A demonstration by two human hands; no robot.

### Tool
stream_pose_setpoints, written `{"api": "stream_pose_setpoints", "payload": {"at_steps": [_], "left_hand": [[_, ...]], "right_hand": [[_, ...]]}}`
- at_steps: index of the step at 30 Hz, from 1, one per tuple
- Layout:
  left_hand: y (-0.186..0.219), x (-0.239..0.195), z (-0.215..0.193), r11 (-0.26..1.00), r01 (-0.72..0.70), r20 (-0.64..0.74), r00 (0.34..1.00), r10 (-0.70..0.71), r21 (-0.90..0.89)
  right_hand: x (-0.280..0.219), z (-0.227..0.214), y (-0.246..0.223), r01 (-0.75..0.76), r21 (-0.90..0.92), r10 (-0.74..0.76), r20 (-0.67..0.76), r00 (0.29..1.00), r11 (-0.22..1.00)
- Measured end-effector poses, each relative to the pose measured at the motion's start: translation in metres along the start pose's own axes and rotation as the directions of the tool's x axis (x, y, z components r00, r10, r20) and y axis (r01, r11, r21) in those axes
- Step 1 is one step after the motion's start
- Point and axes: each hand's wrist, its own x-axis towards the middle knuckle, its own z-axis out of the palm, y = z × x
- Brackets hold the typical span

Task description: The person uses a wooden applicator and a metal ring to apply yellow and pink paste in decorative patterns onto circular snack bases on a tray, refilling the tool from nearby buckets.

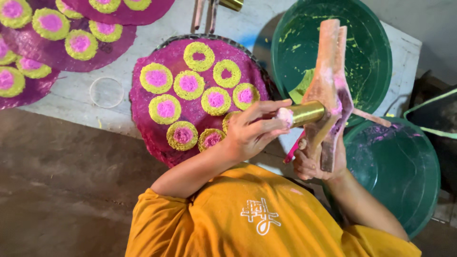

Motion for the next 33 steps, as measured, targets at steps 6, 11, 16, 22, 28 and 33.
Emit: {"api": "stream_pose_setpoints", "payload": {"at_steps": [6, 11, 16, 22, 28, 33], "left_hand": [[-0.001, 0.001, -0.004, 0.993, -0.03, -0.113, 0.993, 0.017, -0.114], [0.008, -0.006, -0.016, 1.0, -0.002, -0.084, 0.996, 0.002, -0.001], [0.019, -0.009, -0.031, 0.993, -0.034, -0.092, 0.995, 0.044, 0.111], [0.023, -0.011, -0.04, 0.991, -0.016, -0.104, 0.994, 0.031, 0.136], [0.018, -0.012, -0.042, 0.992, -0.038, -0.107, 0.993, 0.051, 0.122], [0.015, -0.013, -0.04, 0.993, -0.034, -0.102, 0.994, 0.046, 0.114]], "right_hand": [[0.014, 0.01, -0.003, -0.008, -0.022, 0.008, 0.028, 1.0, 1.0], [0.028, 0.011, -0.002, -0.067, -0.045, 0.07, 0.068, 0.995, 0.997], [0.039, 0.014, 0.008, -0.114, -0.001, 0.114, 0.106, 0.988, 0.993], [0.048, 0.014, 0.012, -0.15, 0.013, 0.148, 0.089, 0.985, 0.989], [0.053, 0.013, 0.018, -0.161, 0.031, 0.157, 0.105, 0.982, 0.986], [0.05, 0.012, 0.019, -0.134, 0.03, 0.131, 0.082, 0.988, 0.991]]}}
